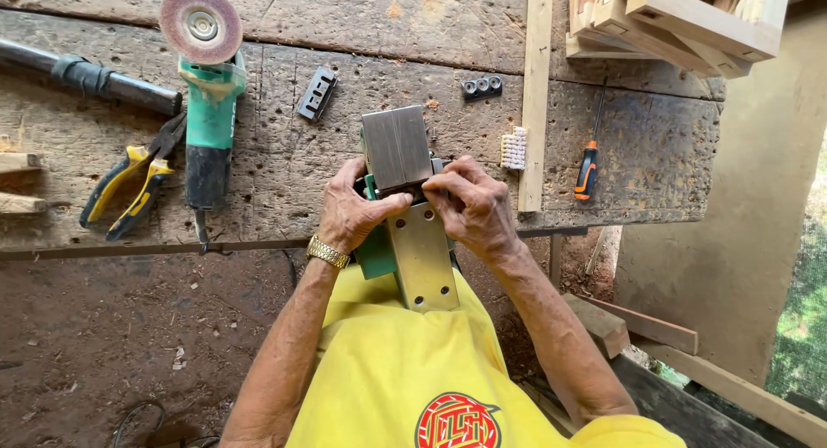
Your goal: The person handles a small metal bracket and screws, using a screwdriver to tighten the screws into the bracket. They then place the assembled bracket onto a larger green metal jig and secure it with additional screws.
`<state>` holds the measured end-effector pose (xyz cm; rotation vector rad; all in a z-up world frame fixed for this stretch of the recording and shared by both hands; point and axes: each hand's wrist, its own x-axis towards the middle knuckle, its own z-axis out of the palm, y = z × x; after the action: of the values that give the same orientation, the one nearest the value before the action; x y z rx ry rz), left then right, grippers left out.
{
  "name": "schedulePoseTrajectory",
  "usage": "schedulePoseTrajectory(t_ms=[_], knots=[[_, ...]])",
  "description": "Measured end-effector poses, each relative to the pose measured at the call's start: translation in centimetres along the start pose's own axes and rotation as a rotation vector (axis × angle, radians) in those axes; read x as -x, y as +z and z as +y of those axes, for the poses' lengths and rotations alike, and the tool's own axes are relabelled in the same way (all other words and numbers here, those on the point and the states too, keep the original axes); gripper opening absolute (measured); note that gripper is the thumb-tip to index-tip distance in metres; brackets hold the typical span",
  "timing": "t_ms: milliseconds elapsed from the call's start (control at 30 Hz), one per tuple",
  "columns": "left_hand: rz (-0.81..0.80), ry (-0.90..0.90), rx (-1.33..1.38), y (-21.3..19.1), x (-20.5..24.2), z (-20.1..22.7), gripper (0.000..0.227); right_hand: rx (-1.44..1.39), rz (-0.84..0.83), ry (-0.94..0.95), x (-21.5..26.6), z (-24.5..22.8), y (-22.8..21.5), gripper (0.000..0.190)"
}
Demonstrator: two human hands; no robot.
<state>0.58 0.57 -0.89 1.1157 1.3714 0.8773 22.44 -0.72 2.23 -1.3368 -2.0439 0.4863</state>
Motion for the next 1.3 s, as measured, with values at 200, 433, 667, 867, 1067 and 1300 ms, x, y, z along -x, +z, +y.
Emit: schedulePoseTrajectory(t_ms=[200,433,667,867,1067,1300], knots=[[-0.01,0.002,-0.022,0.0,0.0,-0.1,0.058,-0.074,0.05,0.042,1.2,1.6,0.3,0.01],[-0.011,0.002,-0.054,0.1,0.1,0.4,0.058,-0.022,-0.026,0.043,-0.3,-0.4,-0.4,0.01],[0.001,-0.035,-0.031,0.0,0.2,-0.1,0.06,-0.052,0.009,0.032,-0.6,-1.2,-0.6,0.012],[-0.003,-0.023,-0.064,0.1,0.2,0.1,0.063,0.053,0.031,0.055,0.7,0.6,1.0,0.008],[0.006,-0.014,-0.029,0.1,0.4,-0.4,0.062,-0.093,-0.015,0.077,-0.1,-0.6,-0.2,0.01],[0.014,-0.014,-0.057,0.2,0.2,-0.5,0.064,0.03,0.035,0.067,0.0,-0.3,0.6,0.012]])
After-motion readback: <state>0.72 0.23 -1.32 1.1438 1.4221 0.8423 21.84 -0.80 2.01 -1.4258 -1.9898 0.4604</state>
